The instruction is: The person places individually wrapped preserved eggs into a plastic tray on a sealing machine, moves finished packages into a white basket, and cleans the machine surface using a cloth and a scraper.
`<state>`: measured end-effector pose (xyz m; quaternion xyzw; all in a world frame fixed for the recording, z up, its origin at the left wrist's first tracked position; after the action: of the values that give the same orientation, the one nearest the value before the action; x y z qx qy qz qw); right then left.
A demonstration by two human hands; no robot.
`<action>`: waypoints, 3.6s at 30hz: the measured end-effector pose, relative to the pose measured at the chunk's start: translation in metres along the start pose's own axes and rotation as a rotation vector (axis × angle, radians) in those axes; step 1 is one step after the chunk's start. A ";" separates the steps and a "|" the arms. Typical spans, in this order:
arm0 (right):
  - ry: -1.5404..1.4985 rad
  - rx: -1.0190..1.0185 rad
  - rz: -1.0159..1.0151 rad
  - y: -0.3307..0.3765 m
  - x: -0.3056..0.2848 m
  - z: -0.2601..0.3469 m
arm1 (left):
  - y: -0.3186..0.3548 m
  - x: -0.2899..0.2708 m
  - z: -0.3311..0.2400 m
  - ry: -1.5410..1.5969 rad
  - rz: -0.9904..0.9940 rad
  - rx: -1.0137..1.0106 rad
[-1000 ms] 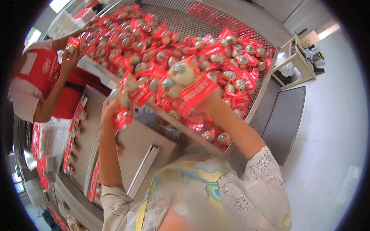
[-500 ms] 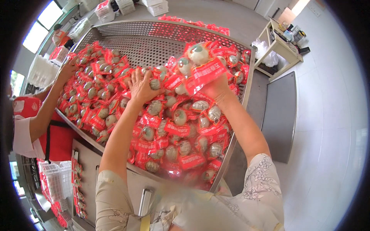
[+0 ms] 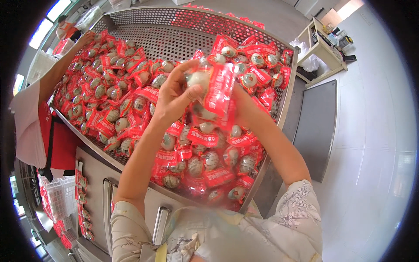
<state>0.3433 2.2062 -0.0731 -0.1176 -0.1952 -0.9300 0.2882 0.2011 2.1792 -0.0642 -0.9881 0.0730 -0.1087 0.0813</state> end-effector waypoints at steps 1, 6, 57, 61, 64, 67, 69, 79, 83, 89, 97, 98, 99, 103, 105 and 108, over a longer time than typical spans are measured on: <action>-0.050 0.027 0.116 0.003 0.001 0.001 | 0.004 -0.005 -0.001 0.124 -0.136 0.074; 0.611 -0.337 -0.245 -0.027 -0.062 0.026 | 0.013 -0.014 -0.006 0.172 -0.309 0.097; 0.588 -0.172 -0.254 -0.198 -0.061 -0.011 | 0.351 -0.061 -0.042 0.094 -1.140 0.251; 1.256 -0.709 -0.552 -0.189 -0.069 0.059 | 0.463 -0.051 -0.030 -0.007 -1.317 0.273; 0.882 -0.649 -0.137 -0.136 0.076 0.039 | 0.562 -0.033 -0.025 -0.119 -1.519 0.202; 1.025 -0.731 0.468 -0.001 0.274 -0.057 | 0.673 -0.011 0.003 -0.262 -1.769 0.052; 1.355 -0.632 0.919 0.083 0.353 -0.132 | 0.740 -0.003 0.001 -0.508 -1.953 -0.070; 1.750 -0.629 0.655 0.161 0.441 -0.347 | 0.850 -0.076 -0.049 -1.314 -1.823 -0.507; 1.743 -0.782 0.328 0.191 0.457 -0.374 | 0.830 -0.082 -0.035 -1.342 -1.888 -0.604; 1.538 -1.067 0.359 0.210 0.466 -0.381 | 0.786 -0.083 -0.026 -1.316 -1.939 -0.723; 1.630 -0.843 0.442 0.198 0.465 -0.381 | 0.779 -0.083 -0.022 -1.159 -1.966 -0.641; 1.625 -0.837 0.445 0.196 0.453 -0.375 | 0.795 -0.080 -0.019 -0.926 -1.961 -0.294; 1.593 -0.808 0.488 0.194 0.440 -0.370 | 0.809 -0.078 -0.018 -0.690 -1.912 0.039; 1.073 -0.298 0.601 0.181 0.399 -0.373 | 0.851 -0.072 -0.003 -0.313 -2.024 0.145; 0.848 -0.153 0.722 0.193 0.418 -0.364 | 0.865 -0.078 0.004 -0.229 -2.049 0.081; 0.608 0.042 0.886 0.207 0.454 -0.356 | 0.873 -0.089 0.001 -0.224 -2.113 -0.033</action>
<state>0.0602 1.6734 -0.1809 0.0918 -0.0533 -0.7073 0.6989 0.0044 1.3416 -0.2371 -0.5553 -0.8288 -0.0316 -0.0617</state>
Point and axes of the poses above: each hand's wrist, its own y-axis away from the middle knuckle, its own x-axis out of the palm, z = x × y, the point moved 4 cm from there along -y, towards the middle knuckle, and after that the axes turned 13 degrees about y, right-handed, at the moved point
